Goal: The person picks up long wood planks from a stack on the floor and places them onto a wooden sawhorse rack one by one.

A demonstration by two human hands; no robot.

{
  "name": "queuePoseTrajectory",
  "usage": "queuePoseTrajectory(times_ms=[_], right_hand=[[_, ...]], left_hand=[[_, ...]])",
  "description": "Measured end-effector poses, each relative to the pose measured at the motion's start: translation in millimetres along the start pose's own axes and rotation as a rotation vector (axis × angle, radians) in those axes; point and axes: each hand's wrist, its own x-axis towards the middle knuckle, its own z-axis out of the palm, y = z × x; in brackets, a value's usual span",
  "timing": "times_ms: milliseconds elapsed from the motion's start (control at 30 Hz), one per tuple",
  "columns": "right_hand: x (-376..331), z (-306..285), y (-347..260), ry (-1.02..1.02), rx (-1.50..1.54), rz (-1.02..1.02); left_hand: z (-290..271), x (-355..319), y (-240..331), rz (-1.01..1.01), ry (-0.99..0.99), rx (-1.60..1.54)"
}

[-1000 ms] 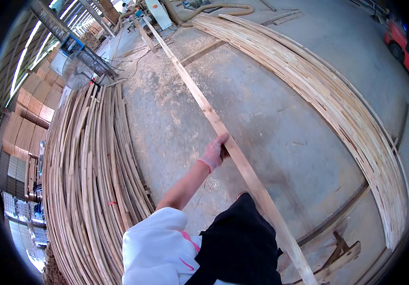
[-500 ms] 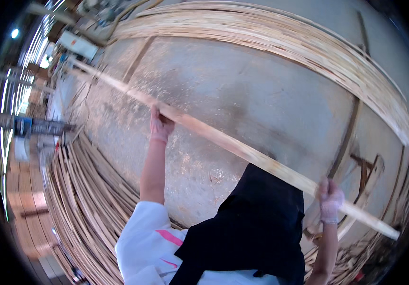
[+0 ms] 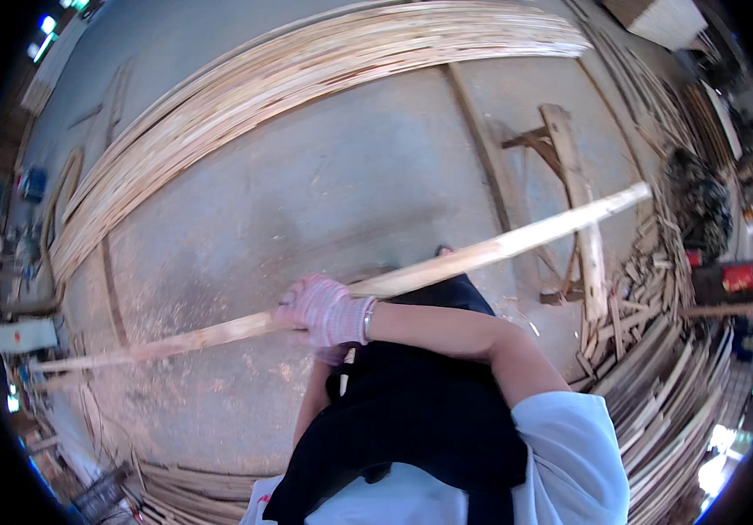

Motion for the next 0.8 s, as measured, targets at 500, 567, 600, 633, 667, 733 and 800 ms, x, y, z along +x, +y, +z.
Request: queuePoseTrajectory(times_ms=[500,567,600,633,667,733,800], right_hand=[[-351.6,-124.3,181.5,0.617,-0.392,1.484],[-352.6,-110.5,191.5,0.751,0.551,1.488],[-336.3,-97.1,185.4,0.835,0.847,1.412],[-323.9,-84.6,179.3,0.806,0.861,1.381],[-310.0,-74.9,173.2,0.774,0.875,1.340],[-269.2,-59.7,144.8,0.688,0.873,1.321],[-244.3,-39.4,130.5,0.561,0.871,1.265]], left_hand=[[-136.0,-80.2,167.7,0.626,0.551,-0.233],[-188.9,-85.2,176.6,0.706,0.633,-0.405],[-208.3,-92.9,172.6,0.741,0.683,-0.488],[-198.7,-91.3,167.5,0.825,0.536,-0.487],[-198.9,-89.1,159.6,0.726,0.492,-0.417],[-183.4,-81.5,141.2,0.517,0.380,-0.310],[-150.8,-64.5,103.7,0.251,0.252,-0.400]])
